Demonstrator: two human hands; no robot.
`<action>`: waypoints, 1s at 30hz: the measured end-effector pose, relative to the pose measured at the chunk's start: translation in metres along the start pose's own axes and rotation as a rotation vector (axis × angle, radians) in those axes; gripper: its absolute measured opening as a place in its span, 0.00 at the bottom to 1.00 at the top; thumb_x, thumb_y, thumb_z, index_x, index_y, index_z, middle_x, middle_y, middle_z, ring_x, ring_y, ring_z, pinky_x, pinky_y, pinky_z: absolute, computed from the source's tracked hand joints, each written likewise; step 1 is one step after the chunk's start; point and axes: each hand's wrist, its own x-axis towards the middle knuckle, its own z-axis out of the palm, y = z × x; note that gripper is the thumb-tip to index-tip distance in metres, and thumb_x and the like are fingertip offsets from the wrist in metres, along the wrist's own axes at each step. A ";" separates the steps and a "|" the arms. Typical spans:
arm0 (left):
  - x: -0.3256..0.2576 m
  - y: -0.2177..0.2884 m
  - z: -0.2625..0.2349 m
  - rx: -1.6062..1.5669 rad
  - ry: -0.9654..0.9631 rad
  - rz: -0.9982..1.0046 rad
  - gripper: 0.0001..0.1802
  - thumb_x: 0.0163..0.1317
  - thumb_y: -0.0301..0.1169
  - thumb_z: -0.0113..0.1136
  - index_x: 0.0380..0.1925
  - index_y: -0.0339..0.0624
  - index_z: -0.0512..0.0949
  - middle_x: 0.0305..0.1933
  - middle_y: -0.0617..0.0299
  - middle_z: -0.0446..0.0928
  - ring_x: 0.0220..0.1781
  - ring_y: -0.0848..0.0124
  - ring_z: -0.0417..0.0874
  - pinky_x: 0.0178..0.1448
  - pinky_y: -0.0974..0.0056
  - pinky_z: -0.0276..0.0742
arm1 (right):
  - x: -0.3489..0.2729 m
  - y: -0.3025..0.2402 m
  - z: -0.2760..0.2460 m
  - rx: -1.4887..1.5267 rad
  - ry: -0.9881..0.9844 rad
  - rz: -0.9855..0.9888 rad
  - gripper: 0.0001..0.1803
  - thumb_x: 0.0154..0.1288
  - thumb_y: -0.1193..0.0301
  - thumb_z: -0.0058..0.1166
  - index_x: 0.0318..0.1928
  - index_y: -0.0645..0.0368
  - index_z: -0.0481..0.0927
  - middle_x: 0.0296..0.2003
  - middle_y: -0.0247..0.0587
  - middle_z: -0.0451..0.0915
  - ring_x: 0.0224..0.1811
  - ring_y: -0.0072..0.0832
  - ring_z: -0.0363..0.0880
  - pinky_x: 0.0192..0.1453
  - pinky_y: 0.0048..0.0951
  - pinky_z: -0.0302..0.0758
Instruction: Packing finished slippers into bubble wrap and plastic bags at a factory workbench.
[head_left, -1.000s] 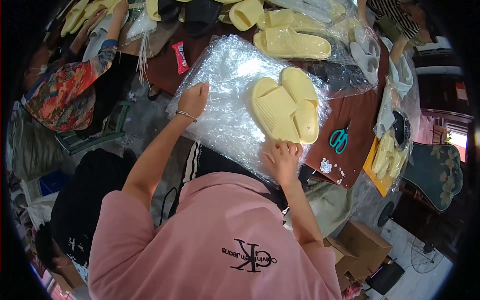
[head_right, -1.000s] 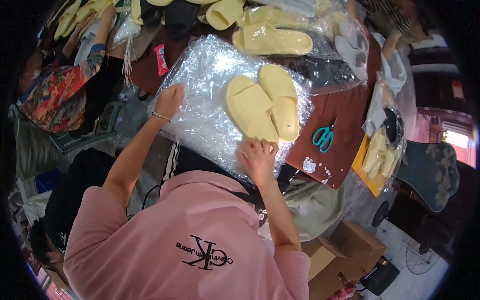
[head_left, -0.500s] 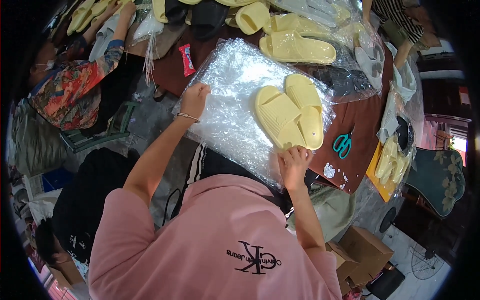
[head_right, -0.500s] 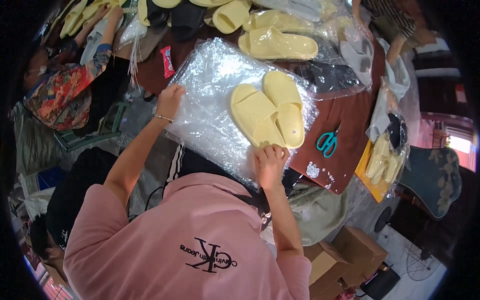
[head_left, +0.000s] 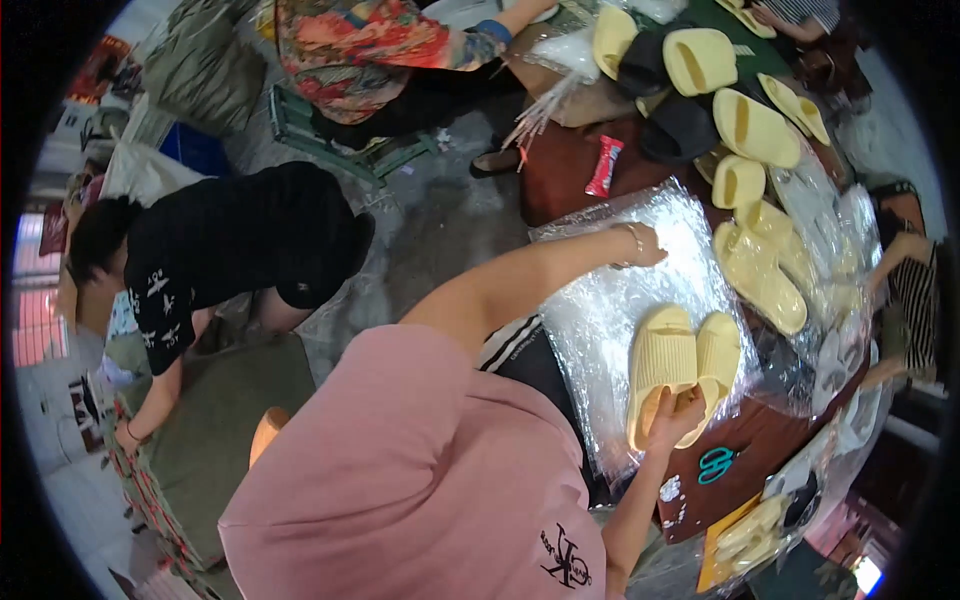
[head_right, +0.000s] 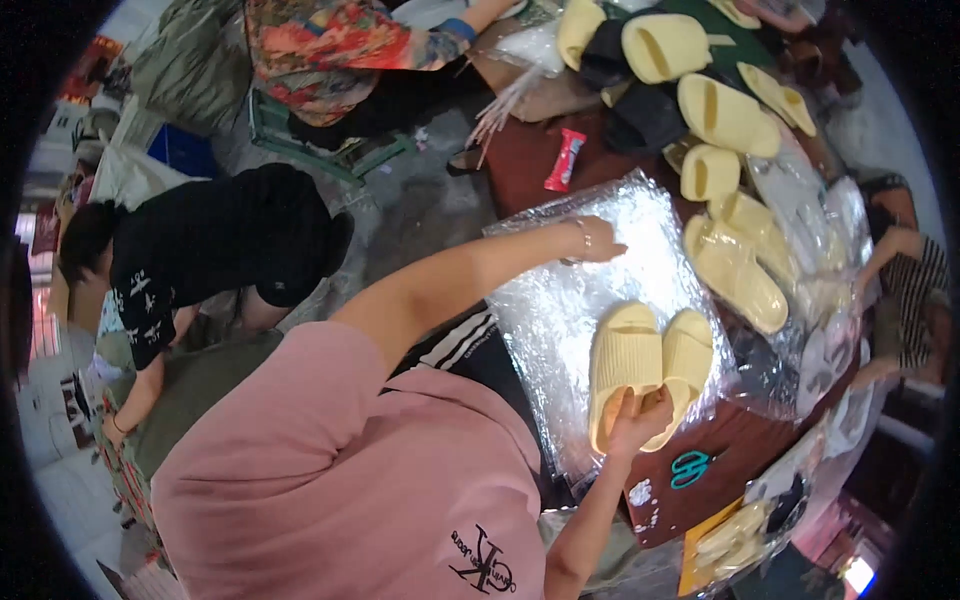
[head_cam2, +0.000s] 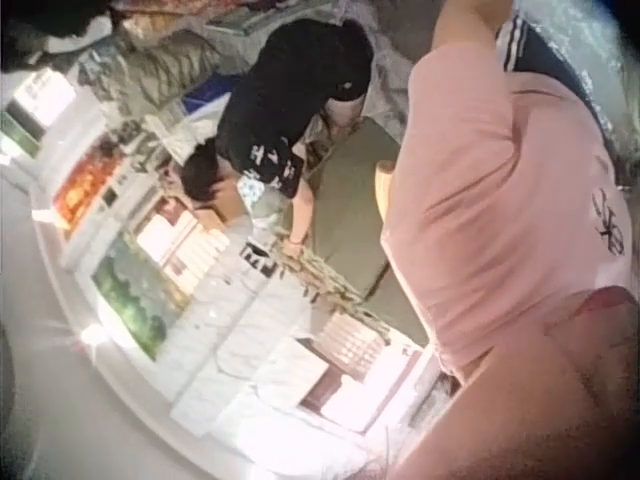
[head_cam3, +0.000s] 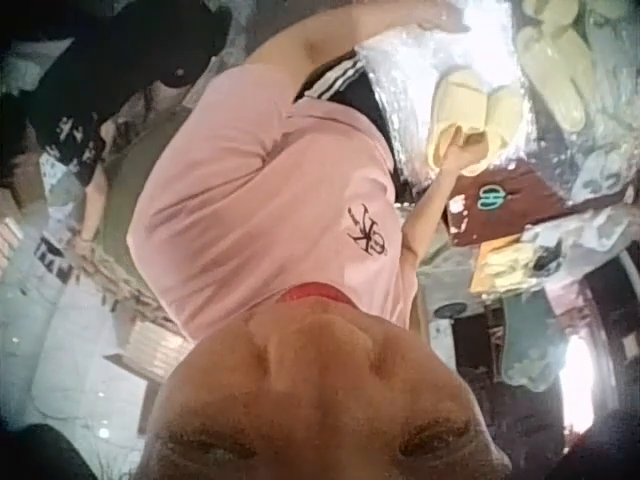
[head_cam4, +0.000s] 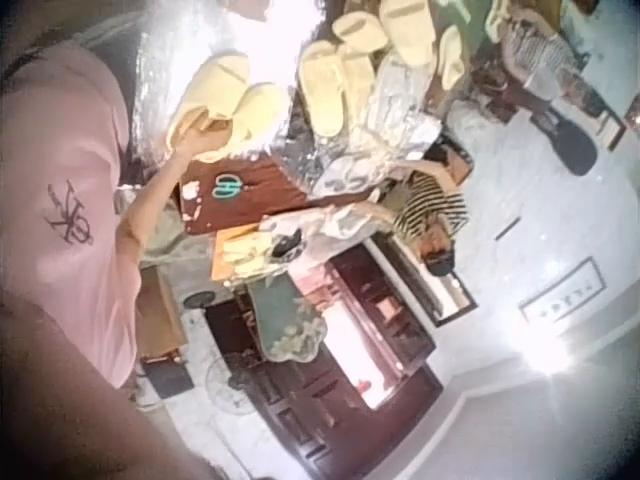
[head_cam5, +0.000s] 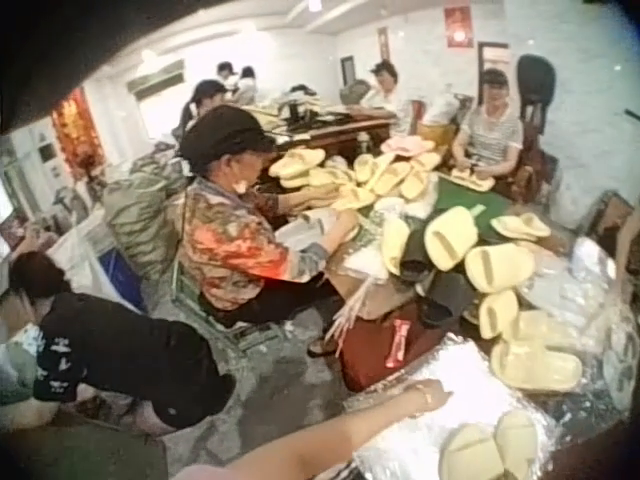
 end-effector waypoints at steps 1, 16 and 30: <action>0.002 0.002 -0.001 0.013 -0.044 0.010 0.31 0.57 0.52 0.42 0.37 0.30 0.76 0.41 0.43 0.75 0.44 0.51 0.77 0.51 0.54 0.69 | -0.001 -0.003 0.003 -0.081 -0.003 -0.004 0.29 0.46 0.68 0.59 0.49 0.66 0.65 0.44 0.53 0.67 0.47 0.47 0.63 0.52 0.43 0.60; 0.030 0.010 0.005 -0.079 0.388 0.059 0.23 0.55 0.48 0.51 0.34 0.38 0.79 0.36 0.48 0.78 0.40 0.54 0.79 0.41 0.54 0.73 | 0.000 -0.013 0.014 -0.150 0.001 0.030 0.32 0.49 0.60 0.58 0.49 0.68 0.64 0.45 0.55 0.66 0.48 0.49 0.61 0.52 0.46 0.60; -0.006 -0.038 0.023 -0.234 0.221 0.239 0.20 0.42 0.30 0.60 0.40 0.46 0.73 0.40 0.53 0.76 0.45 0.57 0.75 0.48 0.58 0.70 | 0.035 0.009 0.016 -0.075 0.031 0.163 0.13 0.59 0.69 0.49 0.37 0.69 0.71 0.32 0.49 0.74 0.33 0.37 0.70 0.40 0.33 0.67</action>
